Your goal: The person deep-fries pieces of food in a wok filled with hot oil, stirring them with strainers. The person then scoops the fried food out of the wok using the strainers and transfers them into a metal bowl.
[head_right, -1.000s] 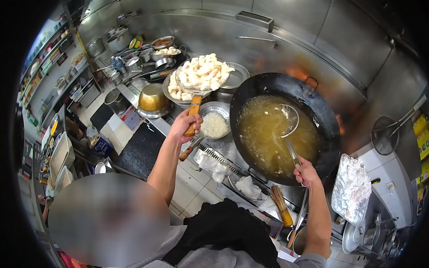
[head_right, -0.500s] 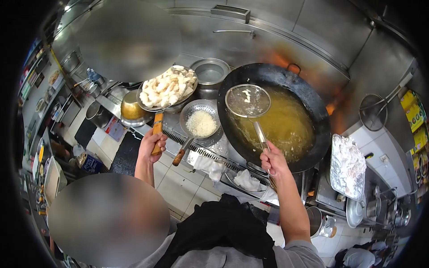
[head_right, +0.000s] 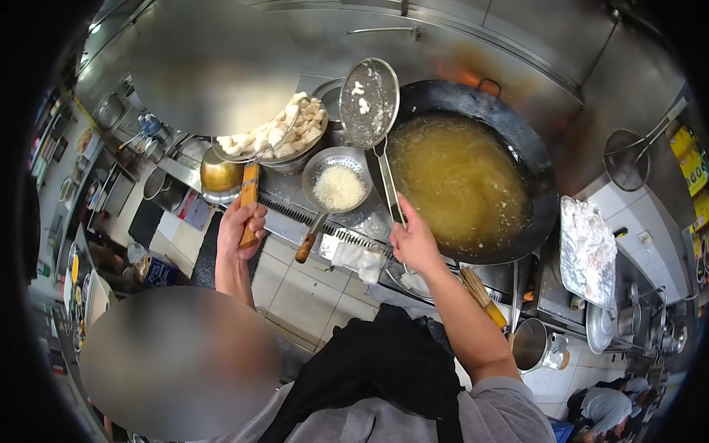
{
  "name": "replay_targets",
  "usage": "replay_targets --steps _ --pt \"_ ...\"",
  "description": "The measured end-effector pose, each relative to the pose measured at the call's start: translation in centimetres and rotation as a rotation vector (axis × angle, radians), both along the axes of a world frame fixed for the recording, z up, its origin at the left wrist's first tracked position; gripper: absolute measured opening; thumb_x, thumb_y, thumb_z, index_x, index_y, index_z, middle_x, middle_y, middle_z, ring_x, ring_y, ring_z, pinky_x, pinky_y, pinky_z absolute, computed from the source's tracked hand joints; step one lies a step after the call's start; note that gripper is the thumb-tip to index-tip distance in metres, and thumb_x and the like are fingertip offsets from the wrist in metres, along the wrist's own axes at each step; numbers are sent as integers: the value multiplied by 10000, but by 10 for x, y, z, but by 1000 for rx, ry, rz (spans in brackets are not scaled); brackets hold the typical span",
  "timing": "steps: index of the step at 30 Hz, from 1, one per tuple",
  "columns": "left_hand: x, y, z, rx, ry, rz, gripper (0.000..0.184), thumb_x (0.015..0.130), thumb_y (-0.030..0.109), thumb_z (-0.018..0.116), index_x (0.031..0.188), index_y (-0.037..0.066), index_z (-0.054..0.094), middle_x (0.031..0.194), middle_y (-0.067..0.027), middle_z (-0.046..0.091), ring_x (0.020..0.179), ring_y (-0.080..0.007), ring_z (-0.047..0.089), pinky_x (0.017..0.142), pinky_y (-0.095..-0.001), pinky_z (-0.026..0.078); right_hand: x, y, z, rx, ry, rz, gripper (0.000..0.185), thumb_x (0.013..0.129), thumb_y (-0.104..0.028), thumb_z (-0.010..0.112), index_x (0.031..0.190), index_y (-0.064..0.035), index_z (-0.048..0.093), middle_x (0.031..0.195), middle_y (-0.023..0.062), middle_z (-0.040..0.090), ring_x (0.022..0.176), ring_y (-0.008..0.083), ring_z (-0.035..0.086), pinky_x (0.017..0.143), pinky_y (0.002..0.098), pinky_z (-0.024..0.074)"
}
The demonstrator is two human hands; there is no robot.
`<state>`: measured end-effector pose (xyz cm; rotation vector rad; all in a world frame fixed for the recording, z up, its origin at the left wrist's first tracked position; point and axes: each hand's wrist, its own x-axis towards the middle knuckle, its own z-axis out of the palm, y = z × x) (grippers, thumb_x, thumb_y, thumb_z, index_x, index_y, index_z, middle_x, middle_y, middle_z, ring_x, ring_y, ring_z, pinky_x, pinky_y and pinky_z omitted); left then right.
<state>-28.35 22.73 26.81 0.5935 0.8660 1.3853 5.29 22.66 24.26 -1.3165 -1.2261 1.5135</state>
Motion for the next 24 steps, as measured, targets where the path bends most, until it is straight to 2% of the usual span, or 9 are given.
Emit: replay_targets --steps 1,3,5,7,8,12,19,22,24 --pt "0 0 3 3 20 2 186 914 59 499 1079 67 414 773 -65 490 523 -83 451 445 -241 423 -6 2 -14 80 -117 3 612 954 -21 427 1514 -146 216 686 36 488 496 107 413 448 234 364" --pt "-3 -2 6 4 11 14 185 912 55 498 1074 66 411 771 -67 488 519 -83 449 443 -239 419 -25 -3 -26 359 -593 11 695 870 -1 464 1504 -184 244 1218 274 580 1021 392 628 906 425 468" --pt "-4 -4 7 16 12 13 184 909 51 497 1070 64 410 767 -65 484 514 -83 446 442 -238 420 -41 -7 -72 469 -644 -9 745 848 -3 466 1510 -237 218 1119 289 612 970 415 630 864 464 478" --pt "-6 -8 8 17 13 15 200 906 45 497 1082 62 403 764 -66 481 509 -83 447 444 -239 425 -54 -12 -88 71 -906 165 803 817 -11 476 1520 -244 167 1032 282 639 935 426 631 827 495 477" --pt "-8 -10 6 19 19 10 210 905 44 498 1089 59 398 763 -65 480 509 -83 449 445 -239 427 -54 -12 -114 27 -966 193 842 800 -21 476 1527 -257 125 953 267 659 901 414 646 799 501 479" --pt "-18 -27 -10 0 55 13 261 898 52 514 1124 46 385 743 -60 480 490 -84 456 426 -241 434 -38 -20 -171 143 -1022 193 823 803 -12 451 1527 -259 146 807 285 642 760 432 641 724 524 478" --pt "-18 -90 -71 -148 191 11 394 865 68 553 1216 88 376 707 -60 485 463 -104 470 397 -249 433 -38 -28 -118 201 -942 123 761 845 -10 432 1525 -209 155 839 283 645 771 441 636 709 526 469" --pt "-17 -117 -101 -202 187 -45 428 857 61 561 1234 95 363 702 -59 479 454 -108 465 400 -258 438 -35 -32 -107 476 -747 69 701 893 -42 427 1524 -183 156 800 260 631 710 415 632 673 498 476" --pt "-12 -130 -113 -214 128 -167 450 847 57 570 1241 104 358 704 -61 474 446 -111 460 407 -265 440 -34 -37 -99 546 -498 161 655 934 -59 420 1524 -168 157 709 156 586 591 278 592 577 406 465"
